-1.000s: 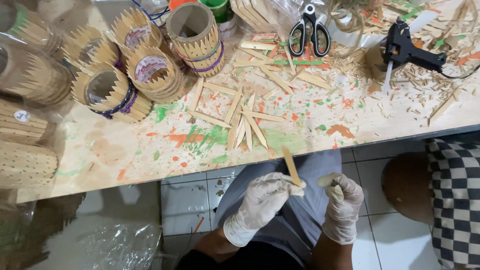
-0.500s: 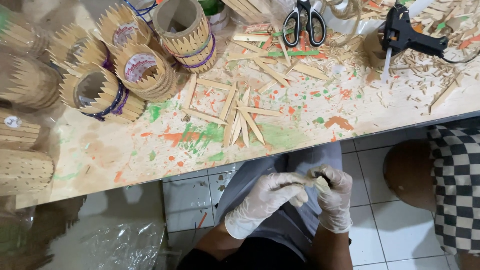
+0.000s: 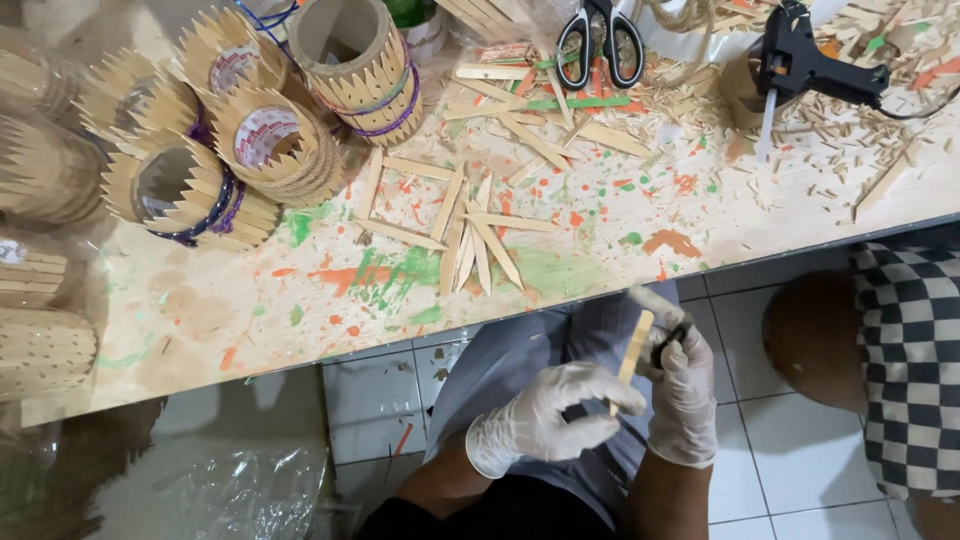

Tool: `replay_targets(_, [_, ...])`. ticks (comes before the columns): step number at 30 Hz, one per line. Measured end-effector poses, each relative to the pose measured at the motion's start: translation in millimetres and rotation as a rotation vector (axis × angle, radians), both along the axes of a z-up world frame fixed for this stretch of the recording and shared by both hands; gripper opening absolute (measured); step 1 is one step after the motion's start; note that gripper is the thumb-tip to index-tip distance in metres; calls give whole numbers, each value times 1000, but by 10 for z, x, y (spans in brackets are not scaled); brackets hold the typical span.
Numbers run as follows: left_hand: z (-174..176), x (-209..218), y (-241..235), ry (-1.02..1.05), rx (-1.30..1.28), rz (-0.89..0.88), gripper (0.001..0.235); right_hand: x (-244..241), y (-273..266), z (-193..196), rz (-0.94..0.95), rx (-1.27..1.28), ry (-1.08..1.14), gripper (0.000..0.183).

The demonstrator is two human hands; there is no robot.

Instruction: Assembling a square frame from popsicle sticks using a hot glue gun

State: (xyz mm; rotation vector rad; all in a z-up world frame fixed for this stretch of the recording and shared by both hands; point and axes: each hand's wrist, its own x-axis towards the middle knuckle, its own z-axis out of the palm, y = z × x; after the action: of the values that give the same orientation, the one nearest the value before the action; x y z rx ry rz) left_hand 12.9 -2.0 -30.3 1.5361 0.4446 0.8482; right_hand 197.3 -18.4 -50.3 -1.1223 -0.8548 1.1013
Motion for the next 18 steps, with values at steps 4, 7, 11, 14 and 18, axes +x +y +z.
replay_targets(4, [-56,-31,-10,1,196,-162,29,30,-53,-38,-85,-136,237,36])
replay_targets(7, [-49,-154,60,-112,8,-368,38,99,-102,-194,-179,-95,233,13])
replay_targets(11, [-302,-55,25,-147,-541,-283,36,54,-114,-249,-215,75,190,20])
replay_targets(14, [-112,-13,63,-16,-507,-145,35,-117,-189,-151,-159,-61,108,27])
replay_targets(18, [-465,79,-20,181,-701,-27,23,-114,-145,-226,211,447,39,45])
